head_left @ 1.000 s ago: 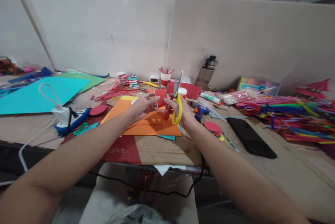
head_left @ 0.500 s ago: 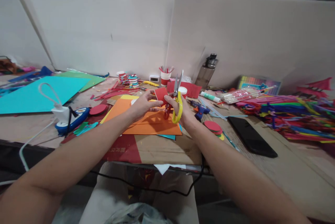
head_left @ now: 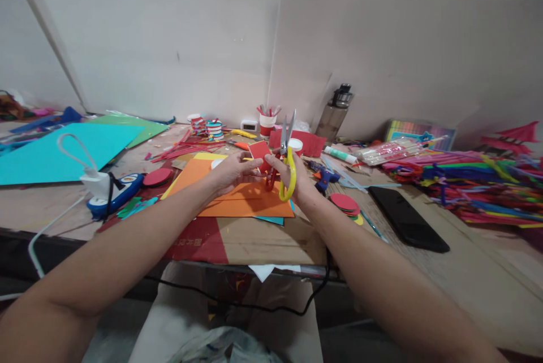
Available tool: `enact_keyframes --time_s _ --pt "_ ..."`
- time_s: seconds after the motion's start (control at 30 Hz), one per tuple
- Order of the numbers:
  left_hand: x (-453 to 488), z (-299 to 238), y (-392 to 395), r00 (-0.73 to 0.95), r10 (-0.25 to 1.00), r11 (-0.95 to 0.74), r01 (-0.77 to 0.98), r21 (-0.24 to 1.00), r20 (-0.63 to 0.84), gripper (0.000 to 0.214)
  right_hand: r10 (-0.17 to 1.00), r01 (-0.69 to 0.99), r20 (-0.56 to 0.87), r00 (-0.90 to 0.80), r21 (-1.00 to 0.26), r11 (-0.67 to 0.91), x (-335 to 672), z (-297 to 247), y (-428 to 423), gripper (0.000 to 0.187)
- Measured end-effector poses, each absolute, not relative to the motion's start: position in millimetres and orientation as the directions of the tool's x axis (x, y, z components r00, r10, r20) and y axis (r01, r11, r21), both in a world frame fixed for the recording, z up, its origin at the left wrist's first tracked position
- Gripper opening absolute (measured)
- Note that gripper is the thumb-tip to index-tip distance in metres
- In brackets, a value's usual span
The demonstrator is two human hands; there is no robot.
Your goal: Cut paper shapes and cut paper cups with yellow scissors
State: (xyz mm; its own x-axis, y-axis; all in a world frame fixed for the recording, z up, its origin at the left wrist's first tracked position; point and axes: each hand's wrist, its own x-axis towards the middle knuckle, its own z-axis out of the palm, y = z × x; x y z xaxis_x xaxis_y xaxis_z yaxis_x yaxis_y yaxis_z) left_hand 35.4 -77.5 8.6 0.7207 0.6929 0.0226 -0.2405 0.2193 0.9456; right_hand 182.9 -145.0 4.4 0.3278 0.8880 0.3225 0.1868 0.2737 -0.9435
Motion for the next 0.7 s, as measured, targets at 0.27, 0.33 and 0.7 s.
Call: enact_keyframes --time_s 0.27,0.33,0.7 --pt "28 14 -60 0.633 0.764 0.41 -0.326 0.852 -0.126 0.02 0.897 0.425 0.308 0.318 -0.892 0.156 186 17 -147 0.046" --pt "22 15 -49 0.594 0.79 0.436 -0.368 0.821 -0.154 0.019 0.926 0.525 0.284 0.248 -0.843 0.118 190 21 -150 0.049" --pt "13 14 -27 0.437 0.894 0.324 -0.471 0.82 -0.102 0.022 0.984 0.752 0.179 -0.02 -0.646 0.133 192 30 -173 0.052"
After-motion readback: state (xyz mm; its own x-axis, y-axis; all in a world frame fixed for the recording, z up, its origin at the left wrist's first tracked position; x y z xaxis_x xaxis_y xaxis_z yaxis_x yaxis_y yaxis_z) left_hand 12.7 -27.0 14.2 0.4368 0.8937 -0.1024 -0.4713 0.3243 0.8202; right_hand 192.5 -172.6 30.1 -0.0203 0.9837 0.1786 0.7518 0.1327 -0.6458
